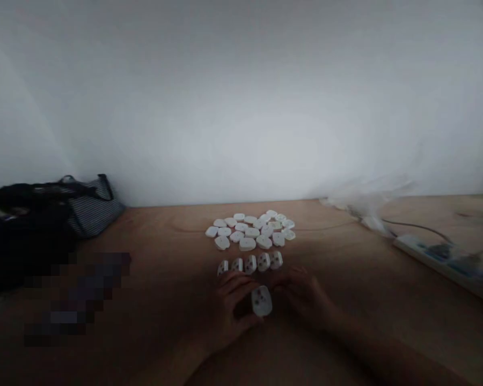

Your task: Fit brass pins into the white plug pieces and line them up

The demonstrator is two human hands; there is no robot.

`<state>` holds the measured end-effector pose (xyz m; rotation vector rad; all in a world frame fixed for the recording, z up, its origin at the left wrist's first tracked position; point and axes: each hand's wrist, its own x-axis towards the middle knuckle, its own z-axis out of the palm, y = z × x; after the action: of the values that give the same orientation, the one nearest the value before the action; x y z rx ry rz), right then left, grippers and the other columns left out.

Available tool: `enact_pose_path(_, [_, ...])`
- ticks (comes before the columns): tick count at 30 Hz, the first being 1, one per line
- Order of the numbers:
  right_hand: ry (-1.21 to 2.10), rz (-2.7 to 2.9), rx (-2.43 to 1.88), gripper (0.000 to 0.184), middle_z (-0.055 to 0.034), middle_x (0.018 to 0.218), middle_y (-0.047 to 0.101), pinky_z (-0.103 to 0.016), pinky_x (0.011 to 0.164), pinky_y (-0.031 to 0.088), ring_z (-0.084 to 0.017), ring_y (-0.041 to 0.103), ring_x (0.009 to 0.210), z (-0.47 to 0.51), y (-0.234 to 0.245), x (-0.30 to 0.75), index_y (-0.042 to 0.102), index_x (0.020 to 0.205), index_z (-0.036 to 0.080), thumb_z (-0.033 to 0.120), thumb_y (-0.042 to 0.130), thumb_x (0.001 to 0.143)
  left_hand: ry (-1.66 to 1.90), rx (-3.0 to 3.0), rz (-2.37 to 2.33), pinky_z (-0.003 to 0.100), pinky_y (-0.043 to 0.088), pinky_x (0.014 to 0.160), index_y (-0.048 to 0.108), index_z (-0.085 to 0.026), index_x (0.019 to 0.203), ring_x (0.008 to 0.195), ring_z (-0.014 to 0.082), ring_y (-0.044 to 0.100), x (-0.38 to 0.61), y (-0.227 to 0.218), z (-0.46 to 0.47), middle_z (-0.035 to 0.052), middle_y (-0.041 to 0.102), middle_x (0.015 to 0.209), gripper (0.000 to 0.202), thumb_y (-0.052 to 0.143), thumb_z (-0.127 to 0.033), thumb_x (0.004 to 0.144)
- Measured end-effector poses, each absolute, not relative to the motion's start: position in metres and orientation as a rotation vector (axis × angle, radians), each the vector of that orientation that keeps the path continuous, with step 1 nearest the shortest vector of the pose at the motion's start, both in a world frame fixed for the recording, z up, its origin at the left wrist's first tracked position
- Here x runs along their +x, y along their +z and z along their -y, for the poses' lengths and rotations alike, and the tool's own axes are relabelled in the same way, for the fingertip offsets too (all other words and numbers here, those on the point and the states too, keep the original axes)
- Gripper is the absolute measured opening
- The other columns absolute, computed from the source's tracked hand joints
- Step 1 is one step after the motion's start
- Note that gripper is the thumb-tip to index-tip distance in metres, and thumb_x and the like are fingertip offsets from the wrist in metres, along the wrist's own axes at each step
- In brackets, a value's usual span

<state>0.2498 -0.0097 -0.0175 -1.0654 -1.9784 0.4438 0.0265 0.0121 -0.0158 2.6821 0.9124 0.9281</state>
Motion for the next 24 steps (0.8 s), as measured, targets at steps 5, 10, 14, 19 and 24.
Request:
enact_pose_path(5, [0.397,2.034,-1.034,0.011,-0.0017,0.076,0.068,-0.033,0.074,0.038,-0.018,0.057,0.074,0.012,-0.018,0.248,0.066,0.084,0.023,0.027,0.056,0.084,0.918,2.765,-0.986,0.057,0.028,0.102,0.06,-0.022,0.112,0.116,0.0329,0.046,0.024,-0.024,-0.016,0.0097,0.06,0.117,0.051,0.067,-0.052,0.07])
enact_pose_path(10, [0.251,2.11,-1.051,0.009,-0.001,0.075,0.069,-0.034,0.07,0.034,-0.019,0.055,0.074,0.014,-0.017,0.244,0.065,0.082,0.024,0.026,0.056,0.084,0.963,2.779,-1.013,0.057,0.026,0.103,0.062,-0.023,0.11,0.118,0.0328,0.045,0.025,-0.025,-0.015,0.0091,0.06,0.118,0.05,0.066,-0.053,0.07])
enact_pose_path(14, [0.192,2.112,-1.089,0.008,-0.0002,0.076,0.068,-0.034,0.071,0.03,-0.018,0.053,0.073,0.016,-0.019,0.24,0.066,0.08,0.024,0.025,0.058,0.083,0.98,2.786,-1.017,0.056,0.026,0.104,0.063,-0.022,0.109,0.117,0.0334,0.045,0.027,-0.022,-0.013,0.0086,0.06,0.117,0.048,0.064,-0.053,0.072])
enact_pose_path(19, [0.027,2.108,-1.034,0.009,0.0002,0.07,0.067,-0.034,0.069,0.028,-0.017,0.051,0.071,0.018,-0.021,0.235,0.067,0.081,0.025,0.026,0.059,0.083,0.926,2.828,-1.001,0.056,0.025,0.104,0.062,-0.022,0.109,0.116,0.0329,0.045,0.027,-0.017,-0.01,0.0086,0.06,0.117,0.048,0.062,-0.054,0.073])
enact_pose_path(24, [-0.001,2.158,-1.053,0.027,-0.0042,0.09,0.065,-0.034,0.071,0.03,-0.02,0.052,0.08,0.019,-0.016,0.237,0.064,0.105,0.029,0.037,0.064,0.078,0.964,2.832,-0.969,0.053,0.03,0.102,0.06,-0.022,0.114,0.115,0.0312,0.045,0.028,-0.016,-0.009,0.0092,0.059,0.117,0.048,0.062,-0.051,0.075])
